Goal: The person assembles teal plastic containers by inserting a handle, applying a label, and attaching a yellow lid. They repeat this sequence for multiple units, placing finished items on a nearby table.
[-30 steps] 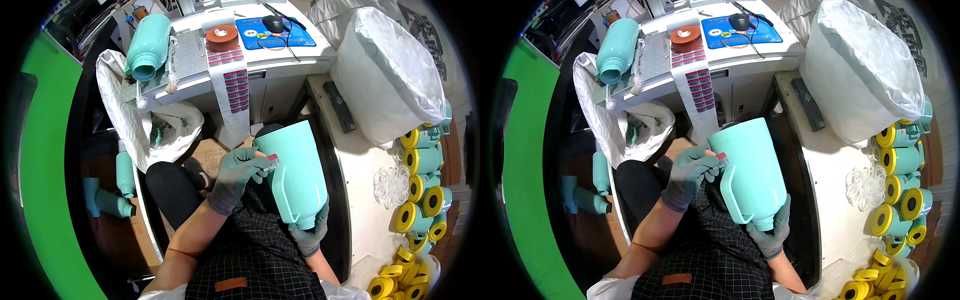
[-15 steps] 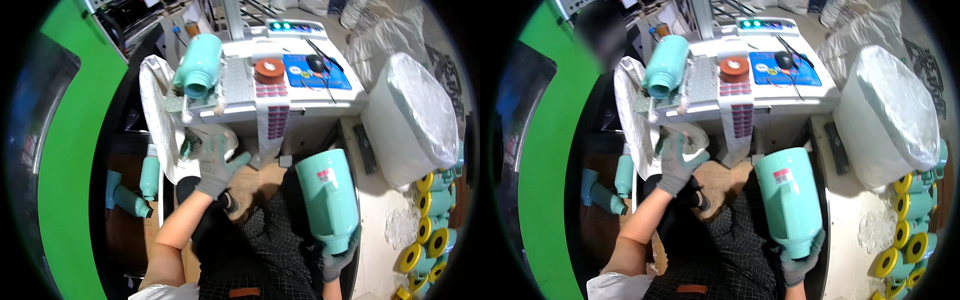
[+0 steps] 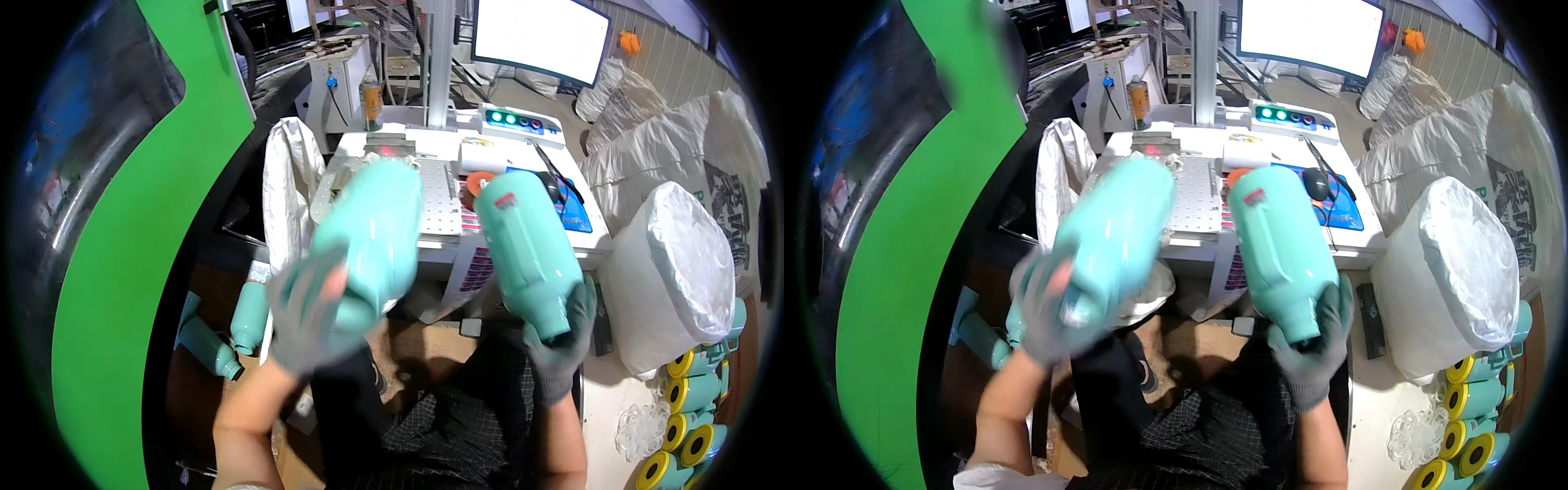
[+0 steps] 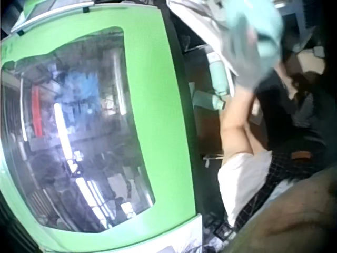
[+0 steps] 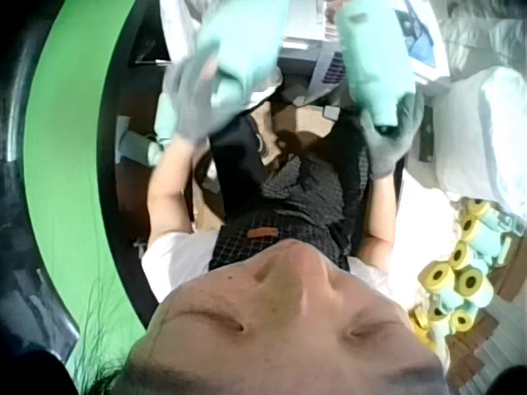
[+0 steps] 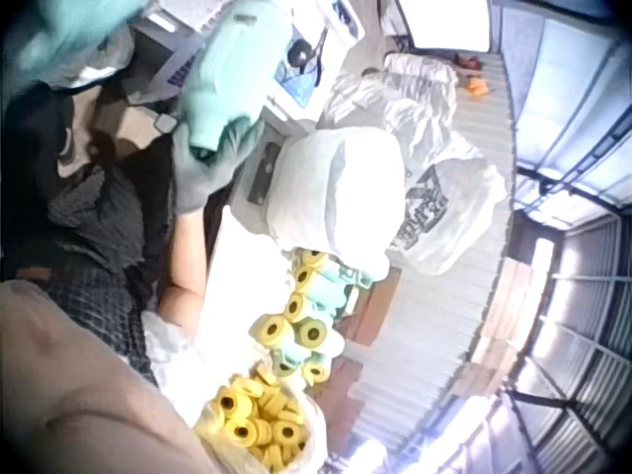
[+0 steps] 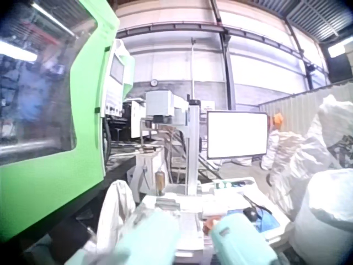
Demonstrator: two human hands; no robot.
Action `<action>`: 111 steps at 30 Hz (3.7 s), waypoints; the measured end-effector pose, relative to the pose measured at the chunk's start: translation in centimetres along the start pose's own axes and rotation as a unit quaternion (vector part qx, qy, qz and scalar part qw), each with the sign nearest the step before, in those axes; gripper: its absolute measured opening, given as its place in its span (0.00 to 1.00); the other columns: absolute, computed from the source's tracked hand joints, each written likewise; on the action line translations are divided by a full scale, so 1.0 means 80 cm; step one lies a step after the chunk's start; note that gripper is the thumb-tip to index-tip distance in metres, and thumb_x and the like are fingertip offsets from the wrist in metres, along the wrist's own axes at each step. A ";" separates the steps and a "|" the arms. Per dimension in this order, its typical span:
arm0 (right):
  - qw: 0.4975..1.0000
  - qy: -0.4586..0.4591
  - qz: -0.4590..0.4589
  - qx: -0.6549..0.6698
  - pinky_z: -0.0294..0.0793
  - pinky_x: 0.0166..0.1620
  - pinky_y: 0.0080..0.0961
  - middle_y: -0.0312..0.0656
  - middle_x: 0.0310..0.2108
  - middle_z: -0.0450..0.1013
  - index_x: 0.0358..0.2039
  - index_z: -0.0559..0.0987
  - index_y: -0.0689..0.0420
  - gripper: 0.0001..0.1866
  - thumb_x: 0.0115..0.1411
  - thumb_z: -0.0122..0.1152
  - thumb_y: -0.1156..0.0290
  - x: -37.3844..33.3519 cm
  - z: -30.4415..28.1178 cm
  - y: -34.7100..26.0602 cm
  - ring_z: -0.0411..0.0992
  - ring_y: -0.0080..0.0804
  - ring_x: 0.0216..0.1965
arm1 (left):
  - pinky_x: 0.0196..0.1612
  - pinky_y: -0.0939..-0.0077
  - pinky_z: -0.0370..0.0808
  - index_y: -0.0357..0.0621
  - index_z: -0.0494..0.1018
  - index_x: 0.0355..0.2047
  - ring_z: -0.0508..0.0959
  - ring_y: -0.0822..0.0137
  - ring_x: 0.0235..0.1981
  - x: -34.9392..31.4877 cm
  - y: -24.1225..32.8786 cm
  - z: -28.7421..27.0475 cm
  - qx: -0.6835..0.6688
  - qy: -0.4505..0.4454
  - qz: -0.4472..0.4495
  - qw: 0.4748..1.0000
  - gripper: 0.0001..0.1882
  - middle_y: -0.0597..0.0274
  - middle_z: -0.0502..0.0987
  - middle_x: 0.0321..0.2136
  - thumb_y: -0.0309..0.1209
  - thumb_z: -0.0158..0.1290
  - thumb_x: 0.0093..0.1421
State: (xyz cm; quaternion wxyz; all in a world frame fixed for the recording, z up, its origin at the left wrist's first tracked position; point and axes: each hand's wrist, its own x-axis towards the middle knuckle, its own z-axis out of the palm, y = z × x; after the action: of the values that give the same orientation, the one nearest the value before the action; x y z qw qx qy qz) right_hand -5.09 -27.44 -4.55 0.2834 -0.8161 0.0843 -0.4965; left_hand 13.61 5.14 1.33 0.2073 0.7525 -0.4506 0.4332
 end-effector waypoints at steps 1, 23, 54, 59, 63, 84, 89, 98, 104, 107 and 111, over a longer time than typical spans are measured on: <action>0.999 -0.014 -0.041 -0.018 0.74 0.64 0.43 0.66 0.70 0.60 0.69 0.69 0.64 0.49 0.47 0.79 0.64 0.021 0.033 -0.006 0.68 0.57 0.67 | 0.54 0.56 0.74 0.48 0.68 0.64 0.79 0.48 0.53 -0.031 0.013 -0.044 -0.127 -0.028 -0.049 0.990 0.45 0.49 0.79 0.55 0.46 0.75 0.48; 0.884 -0.172 -0.287 -0.326 0.67 0.26 0.43 0.40 0.25 0.78 0.51 0.83 0.55 0.25 0.50 0.62 0.70 0.095 0.444 0.044 0.75 0.44 0.26 | 0.56 0.55 0.74 0.33 0.70 0.59 0.78 0.51 0.47 -0.142 0.132 0.002 -0.524 -0.183 -0.306 0.773 0.40 0.47 0.75 0.51 0.40 0.75 0.51; 0.638 0.143 0.489 -0.577 0.73 0.60 0.34 0.51 0.56 0.75 0.63 0.71 0.67 0.26 0.71 0.52 0.62 -0.486 -0.647 0.160 0.73 0.41 0.55 | 0.60 0.57 0.72 0.44 0.75 0.53 0.75 0.50 0.53 -0.060 0.165 0.001 -0.360 -0.369 -0.123 0.848 0.31 0.51 0.74 0.52 0.43 0.69 0.51; 0.736 0.336 0.409 -0.422 0.73 0.61 0.34 0.50 0.56 0.75 0.61 0.73 0.67 0.24 0.76 0.45 0.61 -0.443 -0.649 0.114 0.73 0.39 0.55 | 0.51 0.67 0.74 0.42 0.74 0.52 0.75 0.64 0.46 -0.079 0.136 -0.017 -0.394 -0.269 -0.296 0.828 0.20 0.60 0.75 0.44 0.32 0.61 0.60; 0.838 0.412 0.339 -0.111 0.73 0.61 0.33 0.50 0.56 0.75 0.60 0.74 0.68 0.24 0.79 0.40 0.61 -0.324 -0.502 0.058 0.74 0.38 0.55 | 0.50 0.76 0.73 0.39 0.73 0.53 0.76 0.72 0.43 -0.138 0.093 0.013 -0.499 -0.165 -0.487 0.698 0.18 0.64 0.76 0.42 0.40 0.45 0.75; 0.991 -0.074 0.079 0.073 0.70 0.42 0.30 0.47 0.40 0.70 0.60 0.78 0.67 0.30 0.64 0.63 0.58 -0.149 -0.088 -0.081 0.68 0.37 0.38 | 0.47 0.72 0.77 0.44 0.74 0.43 0.79 0.72 0.40 -0.205 0.186 0.048 -0.623 0.043 -0.632 0.458 0.20 0.67 0.78 0.38 0.48 0.45 0.76; 0.988 -0.052 0.121 0.083 0.70 0.42 0.29 0.46 0.40 0.70 0.59 0.78 0.68 0.29 0.65 0.61 0.59 -0.151 -0.093 -0.093 0.68 0.35 0.38 | 0.47 0.74 0.77 0.45 0.73 0.43 0.78 0.74 0.40 -0.198 0.185 0.040 -0.567 0.038 -0.637 0.521 0.18 0.68 0.78 0.38 0.45 0.41 0.79; 0.889 0.048 0.270 0.367 0.42 0.79 0.43 0.52 0.76 0.57 0.75 0.59 0.61 0.55 0.69 0.21 0.24 -0.080 -0.167 -0.008 0.53 0.43 0.77 | 0.59 0.67 0.76 0.41 0.66 0.65 0.77 0.66 0.55 -0.224 0.169 0.031 -0.522 -0.097 -0.478 0.700 0.22 0.60 0.75 0.57 0.38 0.46 0.77; 0.921 0.022 0.256 0.293 0.35 0.79 0.43 0.51 0.79 0.48 0.78 0.51 0.59 0.56 0.68 0.20 0.23 -0.091 -0.138 -0.025 0.46 0.44 0.79 | 0.50 0.77 0.76 0.38 0.71 0.55 0.78 0.74 0.46 -0.180 0.198 0.040 -0.537 -0.066 -0.450 0.711 0.16 0.66 0.77 0.45 0.37 0.44 0.77; 0.903 0.011 0.284 0.323 0.40 0.79 0.42 0.51 0.79 0.47 0.79 0.48 0.58 0.53 0.70 0.25 0.26 -0.111 -0.142 -0.041 0.46 0.44 0.79 | 0.62 0.67 0.71 0.34 0.62 0.65 0.74 0.63 0.58 -0.222 0.172 0.050 -0.470 -0.076 -0.417 0.774 0.23 0.55 0.72 0.58 0.37 0.45 0.77; 0.924 0.031 0.303 0.231 0.59 0.72 0.38 0.52 0.72 0.58 0.75 0.59 0.60 0.34 0.78 0.40 0.49 -0.192 -0.149 -0.085 0.61 0.43 0.70 | 0.58 0.73 0.72 0.40 0.68 0.57 0.75 0.70 0.51 -0.152 0.228 0.034 -0.456 -0.084 -0.421 0.780 0.20 0.63 0.75 0.48 0.42 0.42 0.77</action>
State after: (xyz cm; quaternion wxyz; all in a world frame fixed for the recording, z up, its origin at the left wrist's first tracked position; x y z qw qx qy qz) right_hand -23.84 -19.88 -8.42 0.5982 -0.6477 0.2192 -0.4178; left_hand -3.45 0.00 -11.73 0.6495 0.7181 -0.2493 -0.0181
